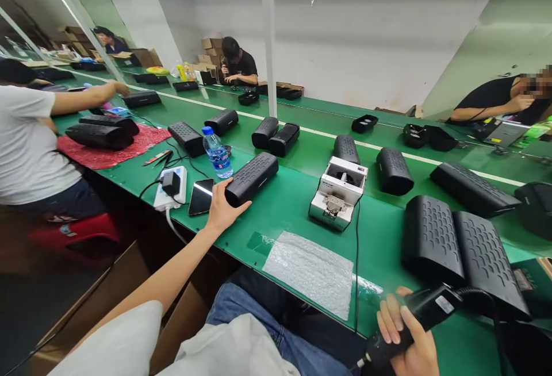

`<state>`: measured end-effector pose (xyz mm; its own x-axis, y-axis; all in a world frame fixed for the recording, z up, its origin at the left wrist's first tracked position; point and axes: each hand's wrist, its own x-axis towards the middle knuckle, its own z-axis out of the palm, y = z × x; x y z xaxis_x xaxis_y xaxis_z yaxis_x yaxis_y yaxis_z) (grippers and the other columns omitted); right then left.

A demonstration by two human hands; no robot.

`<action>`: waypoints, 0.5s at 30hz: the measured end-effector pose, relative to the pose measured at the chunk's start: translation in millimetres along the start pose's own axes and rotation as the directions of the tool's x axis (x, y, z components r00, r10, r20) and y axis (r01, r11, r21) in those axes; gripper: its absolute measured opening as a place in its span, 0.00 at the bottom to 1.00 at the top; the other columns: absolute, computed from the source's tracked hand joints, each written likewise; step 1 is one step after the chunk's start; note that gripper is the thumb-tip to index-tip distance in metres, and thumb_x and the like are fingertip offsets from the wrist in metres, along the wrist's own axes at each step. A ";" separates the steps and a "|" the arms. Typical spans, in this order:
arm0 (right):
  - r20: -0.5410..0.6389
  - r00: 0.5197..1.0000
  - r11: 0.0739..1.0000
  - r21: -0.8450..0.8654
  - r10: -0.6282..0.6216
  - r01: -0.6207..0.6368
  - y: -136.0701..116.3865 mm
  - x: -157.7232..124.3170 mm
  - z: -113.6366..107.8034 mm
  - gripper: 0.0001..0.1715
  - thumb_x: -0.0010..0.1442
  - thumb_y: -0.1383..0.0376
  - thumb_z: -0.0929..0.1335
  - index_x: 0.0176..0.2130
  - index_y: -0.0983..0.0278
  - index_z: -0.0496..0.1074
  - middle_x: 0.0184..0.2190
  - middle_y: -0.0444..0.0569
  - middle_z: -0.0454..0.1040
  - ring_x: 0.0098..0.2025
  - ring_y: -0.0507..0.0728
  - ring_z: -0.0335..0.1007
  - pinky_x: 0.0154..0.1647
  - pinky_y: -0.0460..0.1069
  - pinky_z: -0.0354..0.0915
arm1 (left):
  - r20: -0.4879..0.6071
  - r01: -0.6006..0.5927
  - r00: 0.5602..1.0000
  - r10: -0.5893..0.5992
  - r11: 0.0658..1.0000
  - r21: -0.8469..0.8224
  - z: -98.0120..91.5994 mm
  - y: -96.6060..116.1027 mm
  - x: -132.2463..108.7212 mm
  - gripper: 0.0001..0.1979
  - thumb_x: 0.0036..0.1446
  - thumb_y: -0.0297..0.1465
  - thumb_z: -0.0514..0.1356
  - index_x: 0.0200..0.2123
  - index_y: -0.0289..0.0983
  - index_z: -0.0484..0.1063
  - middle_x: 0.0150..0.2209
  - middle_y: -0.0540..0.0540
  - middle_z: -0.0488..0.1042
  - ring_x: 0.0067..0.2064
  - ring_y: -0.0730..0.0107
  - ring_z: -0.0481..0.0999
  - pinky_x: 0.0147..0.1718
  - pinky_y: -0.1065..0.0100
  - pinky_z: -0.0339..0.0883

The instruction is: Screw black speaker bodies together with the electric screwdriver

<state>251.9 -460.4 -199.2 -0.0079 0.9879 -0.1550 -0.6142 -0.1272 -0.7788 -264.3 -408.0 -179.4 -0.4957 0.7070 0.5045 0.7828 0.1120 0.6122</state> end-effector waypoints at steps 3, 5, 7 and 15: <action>0.015 0.999 0.999 0.023 0.029 -0.029 2.2 0.2 -5.0 0.20 0.62 0.59 0.81 0.50 0.56 0.75 0.25 0.37 0.57 0.20 0.48 0.55 0.19 0.43 0.61 | 0.062 0.034 0.997 -0.037 0.999 0.038 -8.6 -4.0 0.9 0.52 0.52 0.47 0.78 0.74 0.46 0.59 0.69 0.36 0.66 0.73 0.34 0.71 0.69 0.37 0.72; 0.003 0.999 0.998 0.046 0.048 -0.049 3.8 0.3 -7.0 0.19 0.63 0.59 0.80 0.50 0.56 0.74 0.26 0.37 0.56 0.21 0.47 0.53 0.20 0.43 0.61 | 0.111 0.032 0.993 -0.038 0.998 0.052 -17.7 -5.7 11.0 0.53 0.55 0.47 0.75 0.77 0.46 0.54 0.72 0.35 0.65 0.74 0.35 0.69 0.70 0.38 0.71; -0.010 0.997 0.995 0.066 0.070 -0.070 4.7 1.0 -8.6 0.19 0.63 0.59 0.80 0.49 0.56 0.74 0.26 0.37 0.55 0.21 0.47 0.51 0.20 0.43 0.60 | 0.134 0.020 0.991 -0.027 0.998 0.056 -25.9 -6.0 36.5 0.46 0.67 0.46 0.66 0.80 0.44 0.49 0.75 0.34 0.64 0.77 0.39 0.67 0.73 0.40 0.69; -0.032 0.993 0.990 0.083 0.118 -0.115 1.1 6.6 -10.5 0.22 0.60 0.58 0.82 0.47 0.56 0.72 0.26 0.37 0.54 0.21 0.48 0.51 0.19 0.43 0.62 | 0.343 -0.043 0.939 -0.004 0.991 0.128 12.2 10.1 210.2 0.18 0.75 0.39 0.66 0.61 0.38 0.77 0.60 0.40 0.80 0.57 0.55 0.83 0.57 0.49 0.81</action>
<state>259.5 -455.0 -207.4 -0.0554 0.9627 -0.2650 -0.6726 -0.2321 -0.7026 -356.0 -249.8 -74.7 -0.3393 0.9034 0.2624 0.8449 0.1700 0.5072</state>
